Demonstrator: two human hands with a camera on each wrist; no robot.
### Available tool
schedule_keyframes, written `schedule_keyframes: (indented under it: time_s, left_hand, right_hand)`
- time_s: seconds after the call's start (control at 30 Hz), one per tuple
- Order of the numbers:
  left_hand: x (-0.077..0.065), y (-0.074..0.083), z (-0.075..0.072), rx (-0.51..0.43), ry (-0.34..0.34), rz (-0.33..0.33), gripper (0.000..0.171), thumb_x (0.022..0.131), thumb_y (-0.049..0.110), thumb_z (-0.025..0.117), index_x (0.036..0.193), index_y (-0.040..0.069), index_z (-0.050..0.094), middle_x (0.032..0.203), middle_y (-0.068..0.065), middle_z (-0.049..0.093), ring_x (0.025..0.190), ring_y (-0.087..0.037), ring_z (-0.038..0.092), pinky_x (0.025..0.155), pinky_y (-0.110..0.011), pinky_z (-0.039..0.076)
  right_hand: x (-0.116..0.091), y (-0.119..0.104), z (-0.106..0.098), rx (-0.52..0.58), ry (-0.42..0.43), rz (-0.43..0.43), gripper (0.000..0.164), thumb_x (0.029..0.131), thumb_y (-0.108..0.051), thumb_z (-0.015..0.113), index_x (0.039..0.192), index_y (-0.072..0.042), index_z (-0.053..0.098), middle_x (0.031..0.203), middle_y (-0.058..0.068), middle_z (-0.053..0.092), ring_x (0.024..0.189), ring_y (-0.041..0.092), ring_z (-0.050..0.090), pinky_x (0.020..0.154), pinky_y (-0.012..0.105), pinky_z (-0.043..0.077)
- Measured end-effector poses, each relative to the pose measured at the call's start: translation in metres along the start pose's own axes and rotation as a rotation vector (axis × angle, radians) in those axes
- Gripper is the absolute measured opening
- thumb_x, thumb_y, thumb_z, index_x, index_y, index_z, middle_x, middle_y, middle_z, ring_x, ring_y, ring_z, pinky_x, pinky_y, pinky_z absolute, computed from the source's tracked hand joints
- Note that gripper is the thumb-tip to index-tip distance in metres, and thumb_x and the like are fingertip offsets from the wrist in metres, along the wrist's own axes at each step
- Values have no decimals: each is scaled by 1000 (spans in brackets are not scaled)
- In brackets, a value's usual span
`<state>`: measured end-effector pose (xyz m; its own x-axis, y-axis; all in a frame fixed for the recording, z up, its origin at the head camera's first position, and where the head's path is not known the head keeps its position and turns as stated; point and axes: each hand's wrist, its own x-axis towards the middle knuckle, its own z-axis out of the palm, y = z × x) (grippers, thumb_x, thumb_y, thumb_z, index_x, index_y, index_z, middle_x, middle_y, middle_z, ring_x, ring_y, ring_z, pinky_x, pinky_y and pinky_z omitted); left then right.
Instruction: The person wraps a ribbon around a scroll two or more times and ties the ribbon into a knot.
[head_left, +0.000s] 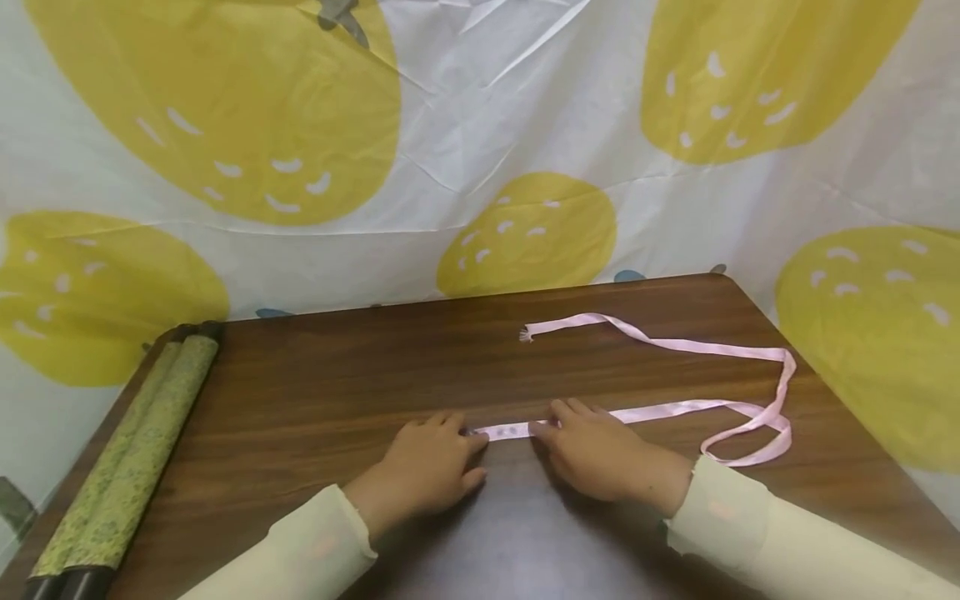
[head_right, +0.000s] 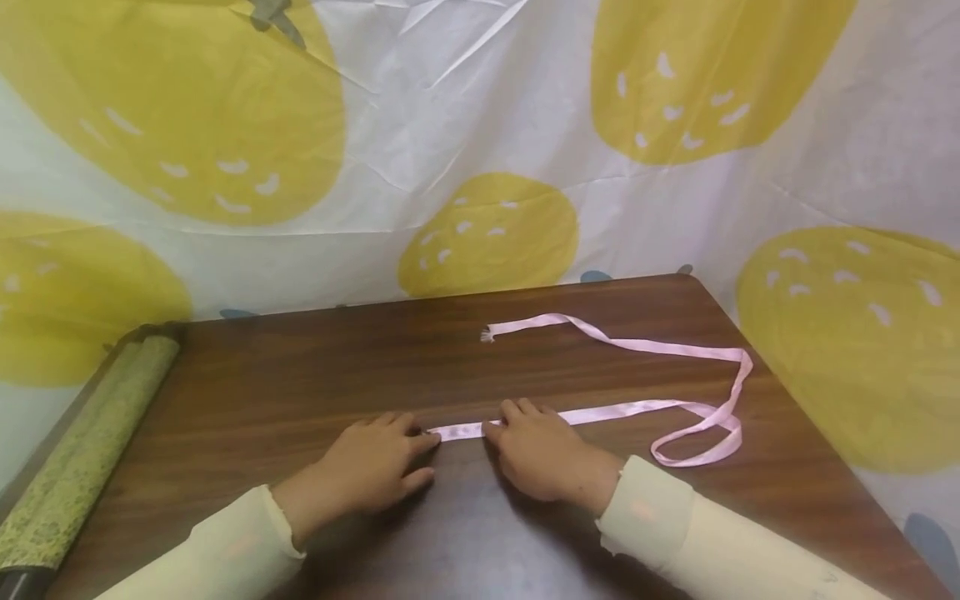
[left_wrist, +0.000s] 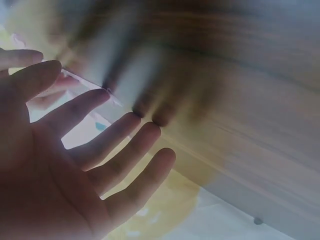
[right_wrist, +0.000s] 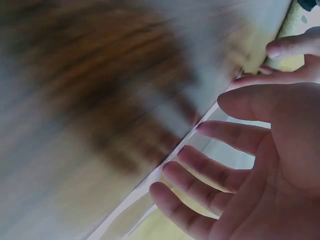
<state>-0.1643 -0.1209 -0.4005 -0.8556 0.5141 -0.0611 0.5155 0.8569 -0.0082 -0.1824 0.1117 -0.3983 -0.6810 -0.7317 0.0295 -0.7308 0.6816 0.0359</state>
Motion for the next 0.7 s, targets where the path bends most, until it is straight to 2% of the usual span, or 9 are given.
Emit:
schedule_keyframes:
  time_s: [0.17,0.3,0.47,0.57,0.7]
  left_hand:
    - [-14,-11,-2,-12,-21,-35,47,89,49,53,127,22,60,126,-12,58,115,-33,49,86,-58,45]
    - [-19,-14,-5,-13,3,-49,48,88,49,54,126,21,60,124,-13,59,112,-34,51,86,-59,45]
    - [-19,-6,-5,-14,59,21,51,87,47,56,127,17,57,119,-11,61,110,-31,52,83,-56,47]
    - [-15,2,-4,-19,54,71,53,88,48,55,129,15,56,122,-10,60,112,-29,51,86,-56,47]
    - [-9,10,-4,-7,35,95,56,88,49,53,131,13,54,123,-10,59,114,-29,49,90,-56,45]
  right_hand:
    - [-7,4,1,6,6,-6,40,87,-23,59,125,-11,58,114,13,57,104,28,51,81,50,50]
    - [-9,2,0,10,6,-13,41,87,-24,59,126,-11,58,114,13,57,105,29,51,83,51,49]
    - [-6,-5,2,11,22,-19,41,86,-24,59,126,-11,58,111,12,57,103,28,51,80,49,48]
    - [-2,-11,4,4,28,-12,42,86,-26,58,126,-12,59,110,12,58,103,28,51,81,49,46]
    - [4,-19,5,-19,22,-11,44,86,-29,59,127,-13,58,108,11,57,102,28,51,81,49,47]
